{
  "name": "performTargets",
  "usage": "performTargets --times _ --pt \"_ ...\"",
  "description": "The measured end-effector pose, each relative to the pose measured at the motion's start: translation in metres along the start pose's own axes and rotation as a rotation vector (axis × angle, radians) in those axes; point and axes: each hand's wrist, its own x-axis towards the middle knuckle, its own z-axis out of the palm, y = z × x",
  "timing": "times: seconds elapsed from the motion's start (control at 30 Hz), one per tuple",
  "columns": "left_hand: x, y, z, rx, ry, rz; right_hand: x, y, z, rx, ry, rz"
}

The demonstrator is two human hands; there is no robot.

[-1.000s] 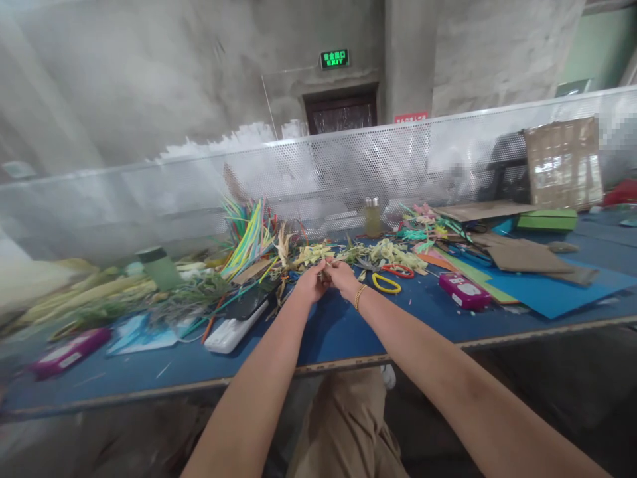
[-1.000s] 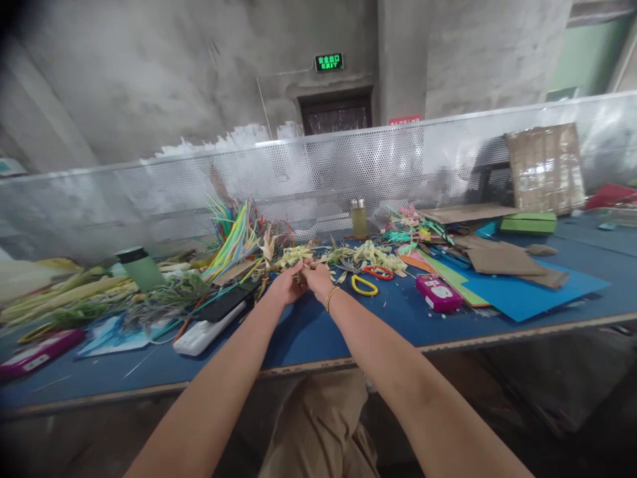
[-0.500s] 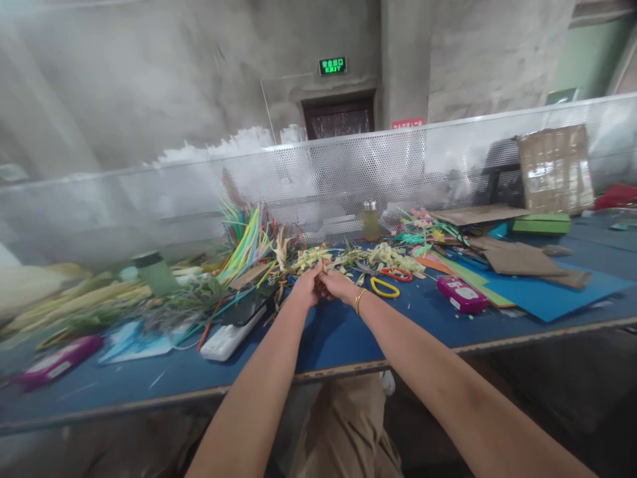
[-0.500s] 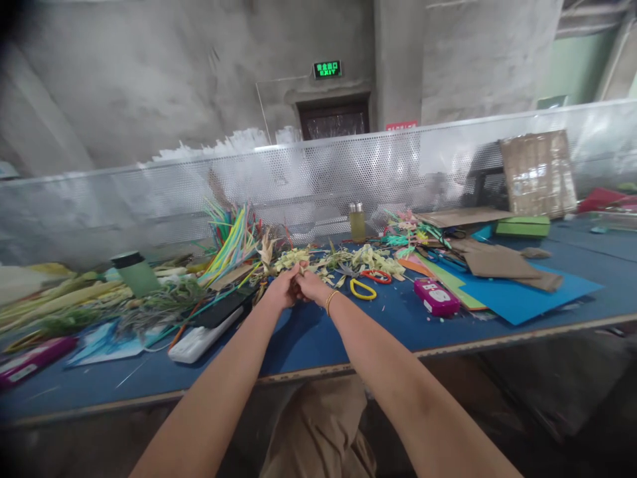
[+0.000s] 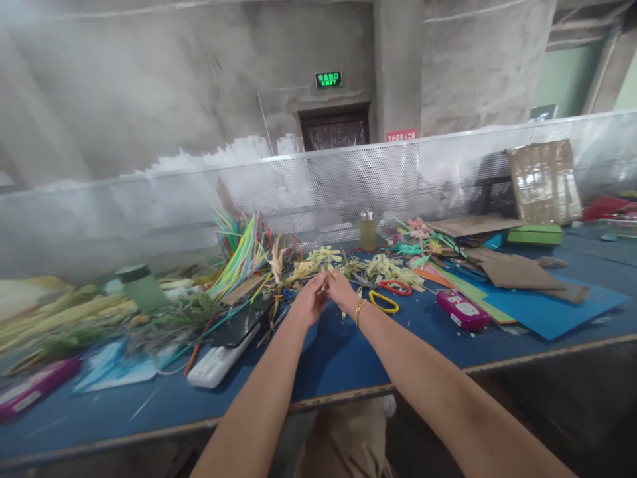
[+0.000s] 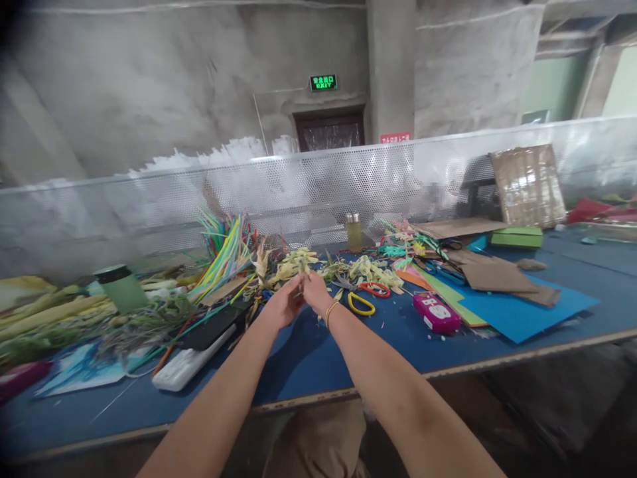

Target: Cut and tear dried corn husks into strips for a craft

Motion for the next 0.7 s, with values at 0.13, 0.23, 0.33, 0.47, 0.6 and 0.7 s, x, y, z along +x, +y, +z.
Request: performTargets --times 0.13,0.23,0.33,0.47,0.6,0.7 --pt "-0.002 -0.003 0.003 0.149 0.078 0.072 0.019 -0.014 -0.009 0.137 0.048 0.129" --pt "0.0 -0.007 0.002 0.369 0.194 0.256 0.034 -0.021 -0.017 0.139 0.124 0.161" --pt "0.0 -0.01 0.0 0.551 0.215 0.406 0.048 -0.023 -0.027 0.095 0.149 0.137" --pt "-0.007 -0.015 0.004 0.579 0.111 0.491 0.065 -0.022 -0.038 -0.036 0.171 0.037" --pt "-0.017 -0.025 0.017 0.699 0.009 0.56 0.08 -0.016 -0.04 -0.081 0.183 -0.021" --pt "-0.023 -0.034 0.028 0.949 -0.101 0.6 0.091 -0.009 -0.038 -0.071 0.191 -0.03"
